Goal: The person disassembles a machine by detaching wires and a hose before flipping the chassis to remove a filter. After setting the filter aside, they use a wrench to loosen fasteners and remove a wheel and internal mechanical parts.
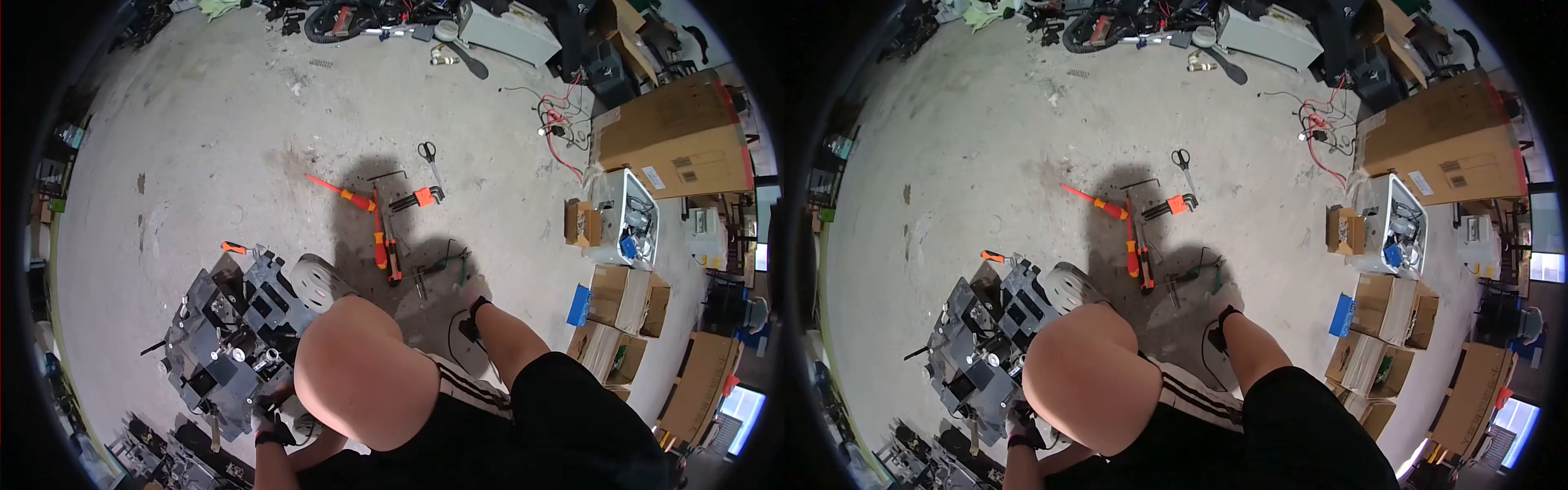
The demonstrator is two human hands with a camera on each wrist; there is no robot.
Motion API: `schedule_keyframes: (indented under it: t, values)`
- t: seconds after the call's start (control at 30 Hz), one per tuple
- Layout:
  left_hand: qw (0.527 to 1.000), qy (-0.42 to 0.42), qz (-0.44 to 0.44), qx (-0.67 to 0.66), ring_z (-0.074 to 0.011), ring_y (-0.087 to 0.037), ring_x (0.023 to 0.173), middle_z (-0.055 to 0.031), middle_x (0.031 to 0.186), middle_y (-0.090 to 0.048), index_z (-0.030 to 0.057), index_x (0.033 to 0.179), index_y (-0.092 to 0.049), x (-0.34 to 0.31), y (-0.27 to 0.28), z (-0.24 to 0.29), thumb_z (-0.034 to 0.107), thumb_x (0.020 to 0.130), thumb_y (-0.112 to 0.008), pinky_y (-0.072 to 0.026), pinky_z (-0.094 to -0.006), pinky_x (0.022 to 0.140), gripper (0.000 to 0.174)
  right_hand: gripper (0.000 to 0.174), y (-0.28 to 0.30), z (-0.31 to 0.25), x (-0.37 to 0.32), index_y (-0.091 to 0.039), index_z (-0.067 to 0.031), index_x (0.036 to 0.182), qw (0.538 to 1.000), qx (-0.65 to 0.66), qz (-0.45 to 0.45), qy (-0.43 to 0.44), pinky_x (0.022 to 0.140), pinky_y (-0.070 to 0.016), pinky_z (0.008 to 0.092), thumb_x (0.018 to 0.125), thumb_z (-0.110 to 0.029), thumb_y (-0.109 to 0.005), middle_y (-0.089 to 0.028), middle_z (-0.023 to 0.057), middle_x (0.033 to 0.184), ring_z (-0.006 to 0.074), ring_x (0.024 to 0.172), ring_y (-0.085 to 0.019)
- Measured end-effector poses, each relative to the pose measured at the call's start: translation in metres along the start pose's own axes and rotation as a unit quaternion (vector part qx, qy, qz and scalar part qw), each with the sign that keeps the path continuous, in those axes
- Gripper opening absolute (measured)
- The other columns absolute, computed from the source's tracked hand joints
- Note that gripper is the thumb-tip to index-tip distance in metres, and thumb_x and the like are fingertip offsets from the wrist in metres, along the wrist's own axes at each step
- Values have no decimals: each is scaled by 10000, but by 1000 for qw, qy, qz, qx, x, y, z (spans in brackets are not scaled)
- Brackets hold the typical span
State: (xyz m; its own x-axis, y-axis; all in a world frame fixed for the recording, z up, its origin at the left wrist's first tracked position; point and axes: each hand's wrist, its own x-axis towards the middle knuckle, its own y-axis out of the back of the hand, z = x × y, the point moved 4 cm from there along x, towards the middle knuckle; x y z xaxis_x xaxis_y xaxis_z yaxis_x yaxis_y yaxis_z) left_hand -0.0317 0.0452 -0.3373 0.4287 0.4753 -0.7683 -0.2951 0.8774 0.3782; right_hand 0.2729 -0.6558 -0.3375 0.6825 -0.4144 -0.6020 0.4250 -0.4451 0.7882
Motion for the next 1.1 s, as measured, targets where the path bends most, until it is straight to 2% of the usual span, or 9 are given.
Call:
schedule_keyframes:
  t: [0.03, 0.1, 0.17, 0.23, 0.3, 0.37, 0.63, 0.87, 1.1]
  values:
    - [980, 124, 68, -143, -238, -589, 1093, -84, 1188, -655, 87, 1234, -598, -21, -9, 19, 384, 936, -549, -409, -472, 940, 423, 558, 5, -6, 2, -631, -26, 1197, 998, -3, 70, 2, 950, -493, 439, 792, -391, -750, -601, 227, 1228, 376, 1158, -577]
    - [973, 160, 138, -89, -321, -513, 1219, -188, 1370, -527, 29, 1365, -488, -6, 7, -21, 466, 921, -579, -352, -519, 1041, 629, 520, -16, -12, 26, -623, -49, 1196, 998, -17, 46, 47, 956, -483, 440, 804, -374, -734, -572, 217, 1243, 374, 1172, -554]
    - [940, 88, 232, 236, -385, -398, 1308, -252, 1455, -370, 8, 1437, -354, 54, -31, -39, 506, 903, -591, -299, -532, 1092, 767, 500, -73, -21, 61, -597, -20, 1188, 950, -76, 53, 297, 984, -458, 433, 832, -353, -708, -568, 222, 1242, 375, 1189, -535]
    - [794, 8, 288, 535, -450, -283, 1397, -316, 1541, -213, -13, 1509, -220, 87, -64, -73, 545, 885, -603, -245, -546, 1144, 921, 509, -29, -89, 12, -564, 2, 1197, 978, 5, -3, 207, 1005, -434, 445, 850, -348, -688, -574, 228, 1222, 385, 1188, -523]
    - [839, 34, 271, 471, -464, -186, 1420, -329, 1548, -113, -12, 1517, -132, 42, -29, -67, 563, 837, -641, -212, -546, 1160, 1026, 499, -37, -121, 13, -536, -15, 1215, 980, 37, -43, 190, 1022, -429, 431, 865, -344, -673, -563, 219, 1213, 389, 1190, -525]
    - [912, 76, 230, 332, -493, 7, 1468, -354, 1563, 86, -9, 1533, 46, 18, -113, 23, 599, 741, -715, -145, -548, 1193, 1256, 523, -49, -147, 23, -529, -12, 1225, 980, 27, -14, 198, 1020, -431, 434, 859, -355, -677, -564, 225, 1205, 393, 1190, -525]
    - [939, 63, 204, 268, -472, 23, 1476, -320, 1575, 113, 9, 1534, 70, -16, -114, 62, 414, 736, -776, -129, -528, 1203, 1232, 572, -18, -212, 67, -531, -7, 1243, 981, 27, 42, 186, 998, -458, 457, 812, -336, -714, -557, 248, 1235, 414, 1199, -516]
    - [942, 8, 162, 295, -446, 10, 1486, -312, 1588, 28, -19, 1541, -37, -21, -86, 64, 342, 750, -755, -122, -479, 1215, 1127, 585, -30, -276, 70, -523, -92, 1319, 918, -127, 106, 360, 1018, -424, 451, 810, -299, -722, -497, 144, 1354, 331, 1287, -456]
    - [939, 11, 143, 314, -471, -42, 1476, -341, 1575, 9, -62, 1524, -55, -23, -69, 76, 312, 778, -727, -151, -451, 1214, 1072, 502, -73, -362, 29, -540, -121, 1318, 836, -230, 52, 496, 1015, -431, 464, 850, -258, -661, -516, 98, 1354, 323, 1298, -450]
